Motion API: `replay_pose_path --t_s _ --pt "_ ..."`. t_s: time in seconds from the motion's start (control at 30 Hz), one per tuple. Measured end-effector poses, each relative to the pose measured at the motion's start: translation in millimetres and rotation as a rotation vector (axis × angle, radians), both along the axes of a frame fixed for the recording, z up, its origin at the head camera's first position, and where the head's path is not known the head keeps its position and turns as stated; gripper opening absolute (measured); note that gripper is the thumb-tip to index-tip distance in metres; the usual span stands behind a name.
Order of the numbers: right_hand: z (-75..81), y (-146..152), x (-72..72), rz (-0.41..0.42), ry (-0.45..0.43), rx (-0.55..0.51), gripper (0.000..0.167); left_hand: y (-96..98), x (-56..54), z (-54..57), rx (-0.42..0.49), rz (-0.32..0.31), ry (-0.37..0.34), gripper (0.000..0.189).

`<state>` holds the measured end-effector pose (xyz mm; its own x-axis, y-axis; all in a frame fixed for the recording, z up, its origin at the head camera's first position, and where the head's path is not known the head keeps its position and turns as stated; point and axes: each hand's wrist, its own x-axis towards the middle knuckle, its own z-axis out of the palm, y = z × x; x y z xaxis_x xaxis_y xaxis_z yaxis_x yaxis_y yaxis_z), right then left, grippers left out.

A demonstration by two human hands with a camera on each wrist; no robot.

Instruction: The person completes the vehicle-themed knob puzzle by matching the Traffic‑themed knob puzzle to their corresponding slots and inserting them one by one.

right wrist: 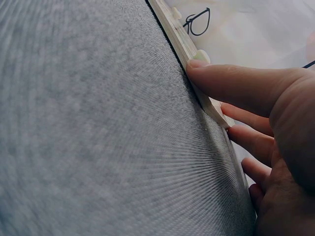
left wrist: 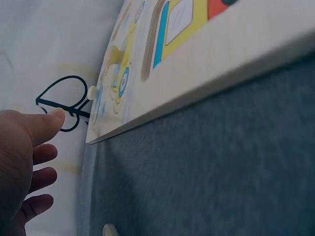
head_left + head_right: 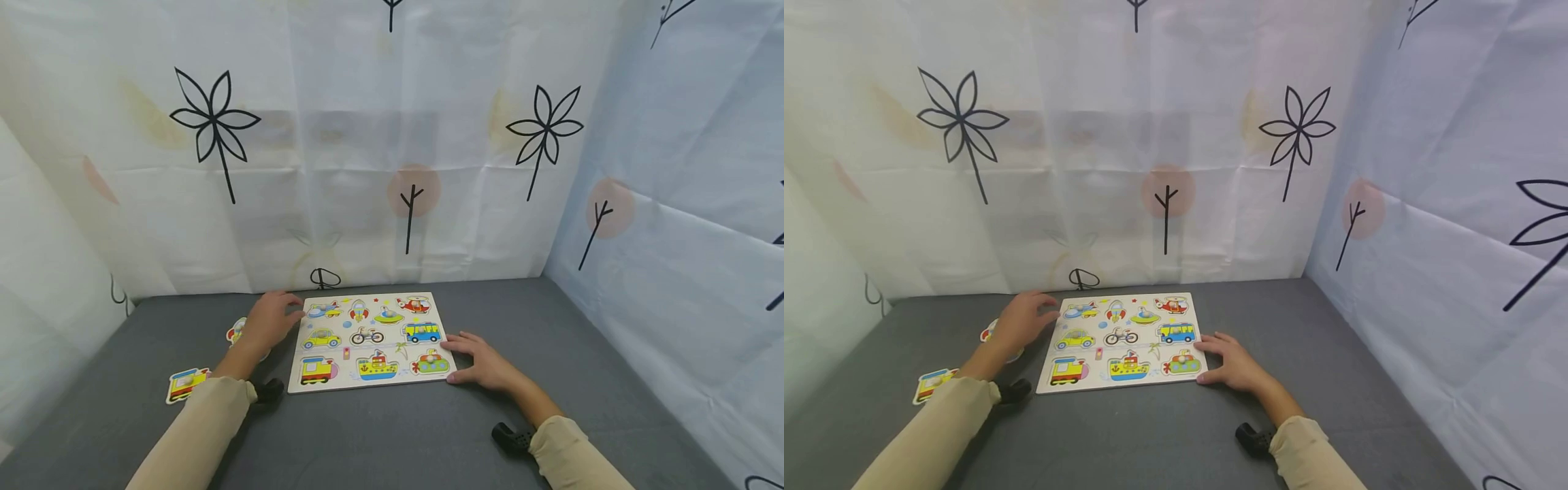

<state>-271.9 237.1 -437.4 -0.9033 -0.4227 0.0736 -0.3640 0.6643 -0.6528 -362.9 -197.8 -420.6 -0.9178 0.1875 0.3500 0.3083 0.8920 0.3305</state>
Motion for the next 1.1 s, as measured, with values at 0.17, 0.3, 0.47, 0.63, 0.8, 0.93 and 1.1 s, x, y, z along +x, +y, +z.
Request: replay_pose_path --t_s 0.17,0.3,0.47,0.63,0.8,0.93,1.1 --pt "0.3 -1 0.5 0.001 0.004 0.003 0.068 -12.6 12.0 5.1 0.033 -0.025 -0.002 0.027" --pt "0.6 -1 1.6 -0.001 -0.002 0.001 0.068 -22.3 21.0 7.0 0.041 -0.036 -0.017 0.028" --pt "1.0 -2 2.3 -0.005 -0.01 -0.003 0.068 -33.6 31.3 9.3 0.034 -0.04 -0.031 0.028" --pt "1.2 -1 1.0 -0.002 -0.007 0.004 0.068 -43.7 41.0 10.5 0.023 -0.042 -0.05 0.026" --pt "1.3 -1 0.6 0.002 -0.003 0.005 0.068 -57.8 48.5 5.3 0.022 -0.063 -0.056 0.025" --pt "0.7 0 0.3 0.005 -0.001 0.011 0.069 -68.6 53.4 0.1 0.032 -0.068 -0.072 0.024" --pt "0.6 -1 0.4 0.004 -0.003 0.005 0.068 -78.5 59.1 -4.9 0.039 -0.071 -0.049 0.017"
